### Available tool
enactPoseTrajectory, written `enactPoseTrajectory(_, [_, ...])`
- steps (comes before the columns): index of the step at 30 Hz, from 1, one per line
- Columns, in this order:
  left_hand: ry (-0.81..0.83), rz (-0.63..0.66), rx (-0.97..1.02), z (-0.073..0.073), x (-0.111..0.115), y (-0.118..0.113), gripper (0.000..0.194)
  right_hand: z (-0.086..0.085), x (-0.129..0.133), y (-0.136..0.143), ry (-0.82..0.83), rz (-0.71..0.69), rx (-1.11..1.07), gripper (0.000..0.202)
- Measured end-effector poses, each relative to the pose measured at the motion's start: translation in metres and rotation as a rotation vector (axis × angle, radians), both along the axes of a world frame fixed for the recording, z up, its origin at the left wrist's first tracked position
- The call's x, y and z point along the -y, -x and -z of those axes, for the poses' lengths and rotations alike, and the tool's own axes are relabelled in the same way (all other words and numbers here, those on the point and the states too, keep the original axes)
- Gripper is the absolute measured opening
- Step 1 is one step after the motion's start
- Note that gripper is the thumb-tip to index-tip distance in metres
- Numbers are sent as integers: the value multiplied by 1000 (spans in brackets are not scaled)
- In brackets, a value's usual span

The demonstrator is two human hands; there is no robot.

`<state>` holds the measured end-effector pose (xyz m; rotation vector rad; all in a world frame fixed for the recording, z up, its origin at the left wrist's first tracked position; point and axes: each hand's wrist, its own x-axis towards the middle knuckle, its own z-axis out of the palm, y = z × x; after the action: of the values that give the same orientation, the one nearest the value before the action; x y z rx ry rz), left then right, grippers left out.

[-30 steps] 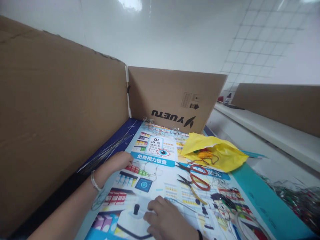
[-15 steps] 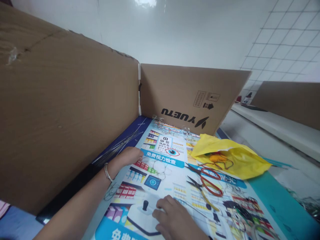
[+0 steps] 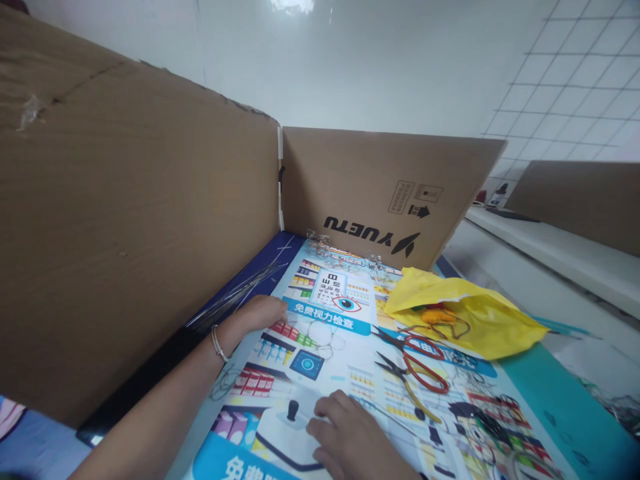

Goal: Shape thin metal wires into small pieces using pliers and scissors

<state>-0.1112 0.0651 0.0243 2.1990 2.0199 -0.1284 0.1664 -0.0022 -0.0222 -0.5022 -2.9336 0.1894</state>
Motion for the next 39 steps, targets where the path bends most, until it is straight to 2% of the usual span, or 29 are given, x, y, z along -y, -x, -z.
enactPoseTrajectory(14, [23, 8, 39, -7, 3, 3, 24, 4, -1, 0, 1, 13, -16, 27])
enactPoseTrajectory(30, [-49, 101, 23, 5, 2, 7, 31, 0, 1, 1, 24, 16, 6, 29])
enactPoseTrajectory(35, [-55, 97, 23, 7, 1, 8, 34, -4, 1, 1, 36, 11, 3, 28])
enactPoseTrajectory(39, [-37, 70, 30, 12, -4, 11, 29, -6, 2, 1, 39, 18, 1, 27])
